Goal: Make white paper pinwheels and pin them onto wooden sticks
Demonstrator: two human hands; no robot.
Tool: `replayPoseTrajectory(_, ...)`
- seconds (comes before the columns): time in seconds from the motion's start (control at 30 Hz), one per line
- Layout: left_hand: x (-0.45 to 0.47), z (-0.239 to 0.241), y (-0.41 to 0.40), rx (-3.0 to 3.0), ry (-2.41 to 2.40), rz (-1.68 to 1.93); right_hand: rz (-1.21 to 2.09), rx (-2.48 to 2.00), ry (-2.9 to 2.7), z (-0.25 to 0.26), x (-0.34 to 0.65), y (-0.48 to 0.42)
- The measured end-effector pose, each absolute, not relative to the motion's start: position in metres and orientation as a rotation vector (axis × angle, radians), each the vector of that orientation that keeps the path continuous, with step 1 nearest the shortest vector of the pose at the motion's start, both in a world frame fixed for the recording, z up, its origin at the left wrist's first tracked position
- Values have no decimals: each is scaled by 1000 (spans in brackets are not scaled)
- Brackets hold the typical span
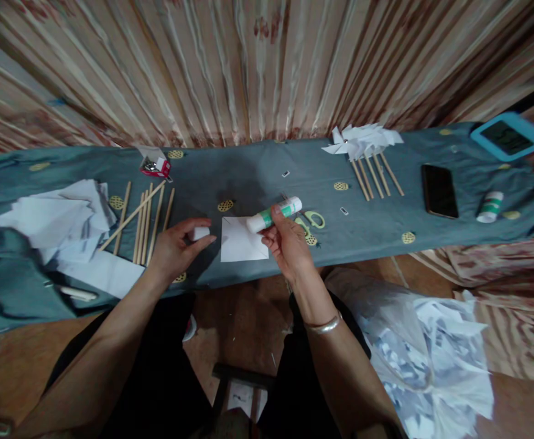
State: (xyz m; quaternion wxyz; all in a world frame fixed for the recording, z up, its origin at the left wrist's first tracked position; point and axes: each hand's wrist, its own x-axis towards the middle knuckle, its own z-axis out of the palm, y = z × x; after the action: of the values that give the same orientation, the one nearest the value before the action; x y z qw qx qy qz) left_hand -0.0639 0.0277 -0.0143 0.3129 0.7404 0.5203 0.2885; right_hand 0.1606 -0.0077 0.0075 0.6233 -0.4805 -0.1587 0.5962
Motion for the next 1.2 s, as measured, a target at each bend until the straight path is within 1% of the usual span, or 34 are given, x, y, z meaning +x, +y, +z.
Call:
replayPoseTrajectory(0.1,-72,-13,32,2295,1414,643,1510,-1026,-323,8,165,-16)
replayPoseTrajectory(0.23,-67,-11,29,2503,1436,480,1569,-958,-296,14,170,-25)
replayPoseTrajectory(0.33,-61,-14,28,2531,1476,475,1536,-947,-310,19,172,-30)
replayPoseTrajectory(0.57,-57,-15,30,2493,1523,620,1476,-978,-282,16,176,-32)
replayPoseTrajectory(0.67,-50,-11,17,2536,1396,702,1435,-1017,-318,15,176,-31)
replayPoseTrajectory(0.73,-42,-12,4,2576,1202,714,1416,-1053,-340,15,175,-29)
replayPoseTrajectory(0.83,-29,-18,-14,2606,1050,651,1448,-1076,-358,14,172,-26)
replayPoseTrajectory(1.0,-19,-27,-20,2605,1067,491,1532,-1089,-339,9,169,-18)
replayPoseTrajectory(1.2,-21,-27,-17,2605,1071,433,1602,-1103,-329,5,165,-11)
